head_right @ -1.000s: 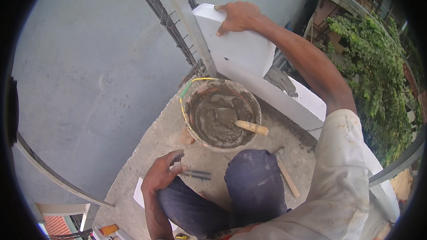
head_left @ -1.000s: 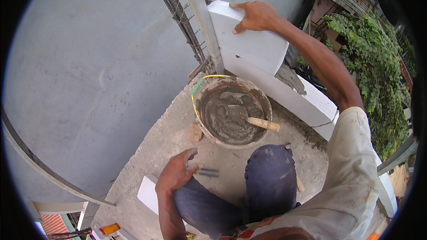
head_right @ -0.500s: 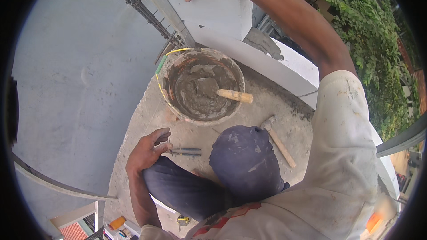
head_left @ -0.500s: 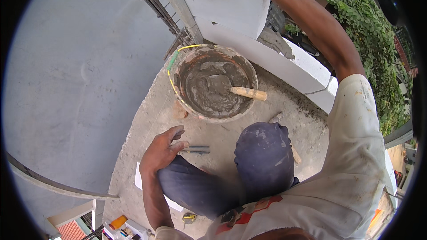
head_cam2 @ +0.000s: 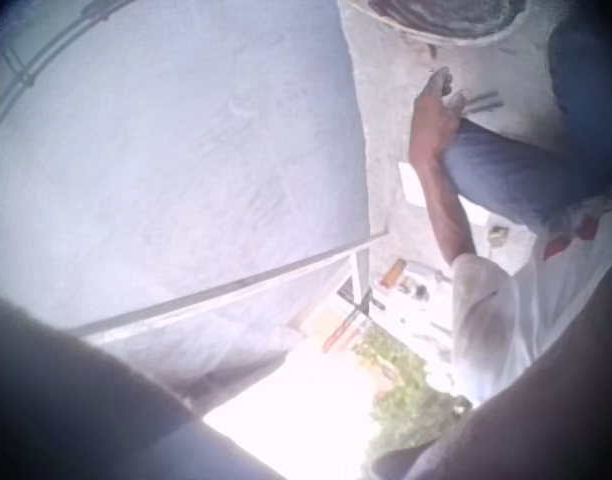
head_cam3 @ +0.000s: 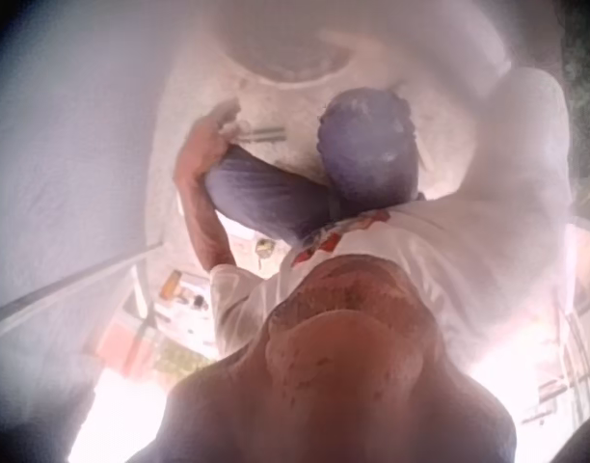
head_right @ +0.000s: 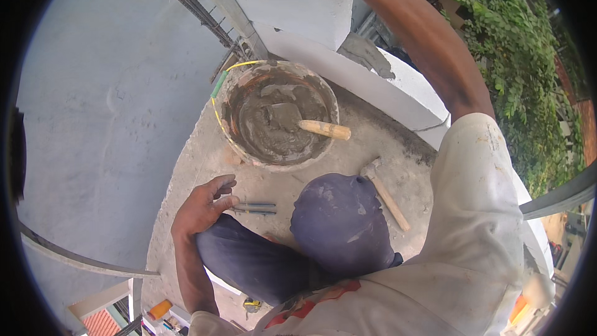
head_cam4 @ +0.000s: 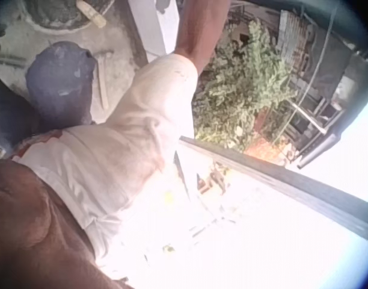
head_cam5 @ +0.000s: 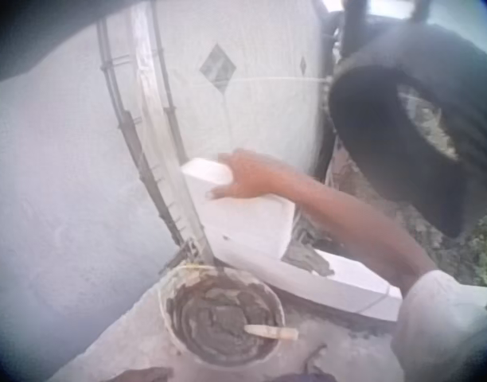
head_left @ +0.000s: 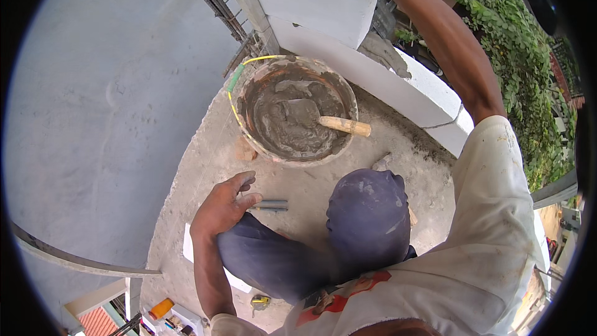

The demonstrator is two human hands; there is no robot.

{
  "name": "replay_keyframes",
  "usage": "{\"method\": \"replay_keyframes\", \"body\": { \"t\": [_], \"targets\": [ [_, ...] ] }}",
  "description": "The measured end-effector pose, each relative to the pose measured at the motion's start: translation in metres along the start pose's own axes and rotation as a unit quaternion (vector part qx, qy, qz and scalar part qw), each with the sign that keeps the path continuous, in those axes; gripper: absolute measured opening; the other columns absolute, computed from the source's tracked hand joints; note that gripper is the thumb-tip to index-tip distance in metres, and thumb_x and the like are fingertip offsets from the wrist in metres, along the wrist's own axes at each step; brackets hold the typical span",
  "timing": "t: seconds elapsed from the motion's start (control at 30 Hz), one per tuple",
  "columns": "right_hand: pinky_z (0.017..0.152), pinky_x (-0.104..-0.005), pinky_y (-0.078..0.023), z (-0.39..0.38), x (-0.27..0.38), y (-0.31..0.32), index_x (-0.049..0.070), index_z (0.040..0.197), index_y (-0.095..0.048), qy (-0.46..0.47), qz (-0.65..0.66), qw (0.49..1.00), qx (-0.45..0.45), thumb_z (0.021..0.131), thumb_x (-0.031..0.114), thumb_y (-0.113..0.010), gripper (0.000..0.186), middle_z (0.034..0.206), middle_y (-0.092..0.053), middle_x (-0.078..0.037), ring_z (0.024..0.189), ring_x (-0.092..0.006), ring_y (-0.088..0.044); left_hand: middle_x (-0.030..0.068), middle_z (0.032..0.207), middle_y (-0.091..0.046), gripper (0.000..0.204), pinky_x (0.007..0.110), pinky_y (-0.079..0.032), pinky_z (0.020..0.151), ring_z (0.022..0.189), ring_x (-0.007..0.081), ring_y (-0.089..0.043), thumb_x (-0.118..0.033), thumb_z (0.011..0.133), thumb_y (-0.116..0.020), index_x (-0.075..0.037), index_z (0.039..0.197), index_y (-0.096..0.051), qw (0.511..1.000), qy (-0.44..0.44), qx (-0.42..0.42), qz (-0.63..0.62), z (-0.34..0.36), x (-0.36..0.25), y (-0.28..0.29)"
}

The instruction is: The person mixes cement in a bucket using a trowel and applies it to a low wall on a rooftop. They then pick up white rectangular tiles, place them onto the cemented surface, and use a hammer to tap them into position.

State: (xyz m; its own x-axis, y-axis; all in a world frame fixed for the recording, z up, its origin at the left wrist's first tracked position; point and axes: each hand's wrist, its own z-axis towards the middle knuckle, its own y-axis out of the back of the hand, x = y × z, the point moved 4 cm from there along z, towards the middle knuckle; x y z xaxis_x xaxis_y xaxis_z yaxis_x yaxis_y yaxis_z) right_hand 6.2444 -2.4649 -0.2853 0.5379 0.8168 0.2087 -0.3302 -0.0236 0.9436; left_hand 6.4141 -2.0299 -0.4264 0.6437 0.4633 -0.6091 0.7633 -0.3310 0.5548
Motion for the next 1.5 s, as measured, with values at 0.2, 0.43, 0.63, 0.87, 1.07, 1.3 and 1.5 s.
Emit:
{"method": "replay_keyframes", "body": {
  "t": [0.2, 0.43, 0.63, 0.87, 1.07, 1.3, 1.5],
  "targets": [
    [0.080, -0.0348, -0.052, -0.231, 0.066, -0.013, 0.004, 0.101, -0.073, -0.049, 0.286, 0.945, -0.153, 0.095, 0.034, -0.078, 0.031, 0.095, -0.073, -0.009, 0.088, -0.0173, -0.067, 0.0267, 0.139, -0.064, 0.060, 0.044, -0.048, 0.110, 0.130, 0.0416, -0.061, -0.030, 0.097, -0.074, 0.001, 0.145, -0.055, 0.998, -0.024, 0.038, 0.042, -0.015, 0.003, 0.004],
    [0.102, -0.0507, -0.052, -0.631, 0.029, -0.288, 0.001, 0.134, -0.053, -0.337, 0.089, 0.892, 0.288, 0.090, 0.027, -0.076, 0.056, 0.129, -0.058, -0.027, 0.123, -0.0458, -0.058, 0.0243, 0.140, -0.063, 0.063, 0.047, -0.047, 0.111, 0.129, 0.0414, -0.061, -0.042, 0.101, -0.066, -0.003, 0.149, -0.052, 0.977, -0.121, 0.122, 0.128, 0.008, -0.008, -0.019],
    [0.095, -0.0563, -0.054, -0.610, 0.057, -0.281, 0.000, 0.118, -0.057, -0.414, 0.060, 0.874, 0.248, 0.079, 0.016, -0.074, 0.046, 0.114, -0.065, -0.028, 0.109, -0.0479, -0.065, 0.0294, 0.144, -0.060, 0.078, 0.048, -0.045, 0.115, 0.135, 0.0421, -0.058, -0.046, 0.088, -0.078, 0.000, 0.148, -0.054, 0.973, -0.050, 0.153, 0.164, 0.006, -0.007, -0.016],
    [0.088, -0.0488, -0.059, -0.551, 0.067, -0.154, -0.004, 0.118, -0.060, -0.585, 0.176, 0.746, 0.264, 0.083, 0.048, -0.079, 0.065, 0.104, -0.074, -0.026, 0.100, -0.0406, -0.074, 0.0274, 0.141, -0.063, 0.062, 0.048, -0.047, 0.113, 0.131, 0.0432, -0.059, -0.038, 0.095, -0.070, 0.002, 0.142, -0.059, 0.985, -0.052, 0.129, 0.104, 0.000, -0.030, -0.015],
    [0.054, -0.0348, -0.054, -0.482, 0.158, -0.009, 0.003, 0.100, -0.067, -0.599, 0.414, 0.608, 0.316, 0.090, 0.050, -0.079, 0.049, 0.073, -0.064, -0.006, 0.060, -0.0175, -0.065, 0.0233, 0.139, -0.066, 0.054, 0.045, -0.043, 0.117, 0.137, 0.0387, -0.054, -0.036, 0.097, -0.068, 0.000, 0.137, -0.065, 0.978, -0.147, 0.098, 0.110, -0.020, 0.056, -0.064],
    [0.052, -0.0340, -0.056, -0.471, 0.237, 0.215, -0.001, 0.102, -0.067, -0.632, 0.425, 0.585, 0.278, 0.097, 0.037, -0.073, 0.039, 0.073, -0.064, -0.007, 0.059, -0.0160, -0.064, 0.0272, 0.122, -0.071, 0.043, 0.050, -0.054, 0.100, 0.118, 0.0444, -0.067, -0.022, 0.093, -0.070, 0.001, 0.130, -0.065, 0.999, -0.032, -0.007, -0.043, -0.079, -0.050, -0.029],
    [0.047, -0.0287, -0.046, -0.468, 0.273, 0.416, -0.001, 0.096, -0.063, -0.638, 0.466, 0.611, 0.057, 0.097, 0.022, -0.073, 0.025, 0.066, -0.060, -0.002, 0.051, -0.0086, -0.055, 0.0259, 0.114, -0.075, 0.048, 0.041, -0.058, 0.094, 0.108, 0.0348, -0.075, -0.022, 0.092, -0.074, 0.004, 0.131, -0.064, 0.984, 0.104, -0.042, -0.140, -0.118, -0.100, -0.022]
  ]
}}
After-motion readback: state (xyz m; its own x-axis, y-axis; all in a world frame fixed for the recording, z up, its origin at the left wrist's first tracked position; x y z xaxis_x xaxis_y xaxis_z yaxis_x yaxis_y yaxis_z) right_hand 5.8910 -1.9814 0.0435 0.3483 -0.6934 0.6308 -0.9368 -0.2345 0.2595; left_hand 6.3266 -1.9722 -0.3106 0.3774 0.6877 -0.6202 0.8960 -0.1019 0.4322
